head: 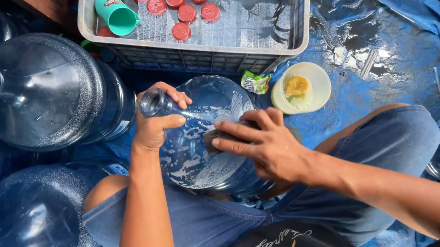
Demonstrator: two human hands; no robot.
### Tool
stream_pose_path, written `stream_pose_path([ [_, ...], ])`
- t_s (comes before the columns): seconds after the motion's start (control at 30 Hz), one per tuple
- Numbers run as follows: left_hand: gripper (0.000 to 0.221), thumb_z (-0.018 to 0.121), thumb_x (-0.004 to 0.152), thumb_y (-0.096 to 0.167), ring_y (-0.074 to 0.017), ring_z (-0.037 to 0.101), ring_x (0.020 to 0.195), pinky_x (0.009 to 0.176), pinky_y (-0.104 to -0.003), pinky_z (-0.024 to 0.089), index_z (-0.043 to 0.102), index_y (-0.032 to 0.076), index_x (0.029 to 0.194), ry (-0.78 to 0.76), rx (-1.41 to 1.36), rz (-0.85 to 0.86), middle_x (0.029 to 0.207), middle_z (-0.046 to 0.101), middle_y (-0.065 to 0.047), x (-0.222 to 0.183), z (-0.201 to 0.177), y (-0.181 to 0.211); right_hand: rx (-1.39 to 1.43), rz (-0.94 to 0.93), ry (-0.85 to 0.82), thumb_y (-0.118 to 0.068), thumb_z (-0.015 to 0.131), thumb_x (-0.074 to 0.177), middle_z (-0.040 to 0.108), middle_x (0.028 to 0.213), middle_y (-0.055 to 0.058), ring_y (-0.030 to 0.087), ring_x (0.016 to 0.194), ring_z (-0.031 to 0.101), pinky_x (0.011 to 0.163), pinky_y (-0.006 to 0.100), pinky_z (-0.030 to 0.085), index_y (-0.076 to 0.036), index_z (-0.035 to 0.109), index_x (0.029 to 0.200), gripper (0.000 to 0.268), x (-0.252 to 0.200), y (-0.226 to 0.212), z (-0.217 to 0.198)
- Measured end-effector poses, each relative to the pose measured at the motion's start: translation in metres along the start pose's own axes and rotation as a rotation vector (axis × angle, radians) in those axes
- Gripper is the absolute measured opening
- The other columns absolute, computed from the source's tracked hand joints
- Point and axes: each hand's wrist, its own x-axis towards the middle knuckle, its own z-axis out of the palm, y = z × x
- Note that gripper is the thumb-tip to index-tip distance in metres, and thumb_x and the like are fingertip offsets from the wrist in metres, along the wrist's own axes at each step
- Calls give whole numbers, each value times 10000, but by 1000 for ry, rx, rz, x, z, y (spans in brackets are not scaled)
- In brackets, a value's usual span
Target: Scrubbing the exterior of a large plastic water jug with a sponge and soapy water to prepare it for reuse.
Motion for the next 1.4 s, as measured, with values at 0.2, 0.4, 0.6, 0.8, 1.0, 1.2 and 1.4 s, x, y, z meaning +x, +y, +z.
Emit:
stream_pose_path([
  [0.2,398,855,507,-90,-356,714,825,940,-444,515,608,-43,816,-7,-39,22,691,653,-221,1,3,0,-37,118,42,-32,501,803,620,1447,7,326,1102,529,839,465,342,-297,600,1465,719,17,44,10],
  [0.4,394,845,516,-107,-349,713,831,896,-437,535,616,-62,833,-10,-30,35,722,674,-238,6,6,3,-107,-23,-70,-35,494,724,606,1457,-52,267,1103,522,903,450,348,-379,575,1468,823,16,1,-13],
  [0.6,520,851,526,-58,-314,693,1049,961,-396,534,685,-46,1019,30,47,-10,981,723,-217,5,21,17,-204,150,-102,-132,542,716,666,1333,4,303,994,546,817,471,385,-323,603,1447,758,50,60,16],
  [0.8,959,796,594,-2,-191,327,1499,1234,-438,220,547,158,1506,44,247,-25,1560,525,6,8,28,29,-82,288,-137,-142,559,767,645,1218,94,322,933,550,806,438,370,-166,643,1407,646,83,-13,19],
  [1.0,1096,841,627,5,-165,233,1547,1267,-454,105,442,269,1613,47,198,8,1637,430,54,5,27,17,-325,287,-224,-220,655,650,600,1168,87,352,977,510,827,536,359,-178,648,1377,728,84,29,40],
  [1.2,1162,802,633,-57,-259,207,1547,1258,-572,91,327,222,1657,35,254,44,1672,363,-48,9,23,19,55,413,-324,-227,532,852,639,1188,69,415,1048,562,895,543,382,-270,608,1424,579,110,5,23],
  [1.4,1159,846,634,28,-229,208,1569,1252,-528,103,352,284,1650,107,250,70,1660,394,-50,1,29,16,-243,363,-259,-175,591,751,632,1259,18,355,1050,514,888,521,363,-322,627,1414,680,80,52,31],
])
